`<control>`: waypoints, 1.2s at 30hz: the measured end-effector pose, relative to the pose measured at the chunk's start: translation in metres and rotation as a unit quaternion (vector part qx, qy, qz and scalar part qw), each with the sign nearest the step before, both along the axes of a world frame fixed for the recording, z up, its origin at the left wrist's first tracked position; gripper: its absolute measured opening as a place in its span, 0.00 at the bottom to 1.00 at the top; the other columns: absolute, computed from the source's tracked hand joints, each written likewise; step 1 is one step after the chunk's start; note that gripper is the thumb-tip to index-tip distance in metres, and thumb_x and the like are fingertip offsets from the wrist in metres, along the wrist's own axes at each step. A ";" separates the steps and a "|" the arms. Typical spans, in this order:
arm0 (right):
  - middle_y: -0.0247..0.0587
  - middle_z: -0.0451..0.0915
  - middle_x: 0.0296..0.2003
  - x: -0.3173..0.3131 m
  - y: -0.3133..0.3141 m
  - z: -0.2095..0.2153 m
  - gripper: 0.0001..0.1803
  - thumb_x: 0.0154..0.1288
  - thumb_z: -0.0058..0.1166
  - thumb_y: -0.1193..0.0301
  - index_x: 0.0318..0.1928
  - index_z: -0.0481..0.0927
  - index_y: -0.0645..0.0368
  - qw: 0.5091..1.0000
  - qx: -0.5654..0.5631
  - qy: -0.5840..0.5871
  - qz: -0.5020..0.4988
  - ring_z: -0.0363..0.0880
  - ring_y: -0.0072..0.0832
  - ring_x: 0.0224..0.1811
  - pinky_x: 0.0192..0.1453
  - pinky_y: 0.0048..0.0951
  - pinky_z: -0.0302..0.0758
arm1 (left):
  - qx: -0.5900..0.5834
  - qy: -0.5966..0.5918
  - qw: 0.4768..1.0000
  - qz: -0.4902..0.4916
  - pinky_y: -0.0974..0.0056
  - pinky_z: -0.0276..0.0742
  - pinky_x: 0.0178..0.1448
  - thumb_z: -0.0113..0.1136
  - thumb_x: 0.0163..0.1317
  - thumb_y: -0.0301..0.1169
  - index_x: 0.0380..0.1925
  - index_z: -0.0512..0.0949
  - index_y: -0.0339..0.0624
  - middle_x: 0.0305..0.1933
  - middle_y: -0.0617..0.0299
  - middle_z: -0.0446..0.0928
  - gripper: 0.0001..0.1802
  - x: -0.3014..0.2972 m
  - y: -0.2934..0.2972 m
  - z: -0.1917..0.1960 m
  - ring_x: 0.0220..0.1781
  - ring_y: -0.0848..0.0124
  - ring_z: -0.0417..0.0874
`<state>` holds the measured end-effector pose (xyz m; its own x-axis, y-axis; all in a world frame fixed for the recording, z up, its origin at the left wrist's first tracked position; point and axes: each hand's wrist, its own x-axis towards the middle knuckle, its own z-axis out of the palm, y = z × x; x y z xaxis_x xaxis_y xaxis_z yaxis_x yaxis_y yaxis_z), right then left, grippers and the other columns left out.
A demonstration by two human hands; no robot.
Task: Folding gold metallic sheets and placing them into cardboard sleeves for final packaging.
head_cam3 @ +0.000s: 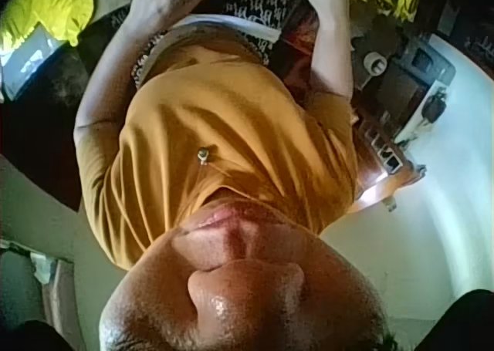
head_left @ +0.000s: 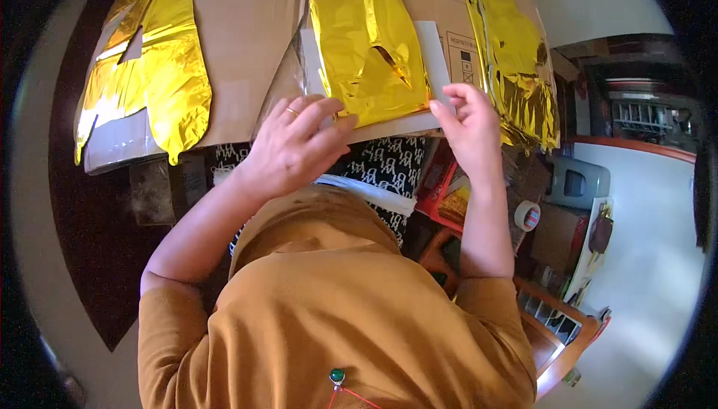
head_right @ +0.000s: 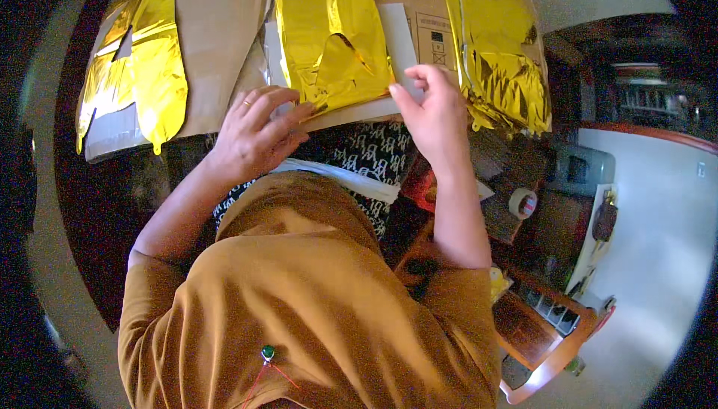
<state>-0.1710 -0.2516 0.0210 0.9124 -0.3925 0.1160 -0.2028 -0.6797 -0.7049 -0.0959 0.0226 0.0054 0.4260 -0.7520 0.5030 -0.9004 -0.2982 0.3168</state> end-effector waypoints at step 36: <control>0.50 0.86 0.39 -0.065 0.030 -0.028 0.12 0.71 0.59 0.67 0.48 0.79 0.61 0.742 0.658 0.109 -0.064 0.87 0.32 0.36 0.46 0.35 0.85 | -0.097 0.743 0.643 0.158 0.67 0.82 0.39 0.61 0.73 0.41 0.39 0.79 0.32 0.33 0.58 0.83 0.18 -0.039 0.028 0.005 0.31 0.73 0.84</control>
<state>-0.2357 -0.2213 -0.0071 0.7990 -0.1198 -0.5892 -0.4125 0.6037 -0.6822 -0.1349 0.0505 0.0106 0.6606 -0.4936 -0.5657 0.5364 -0.2168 0.8156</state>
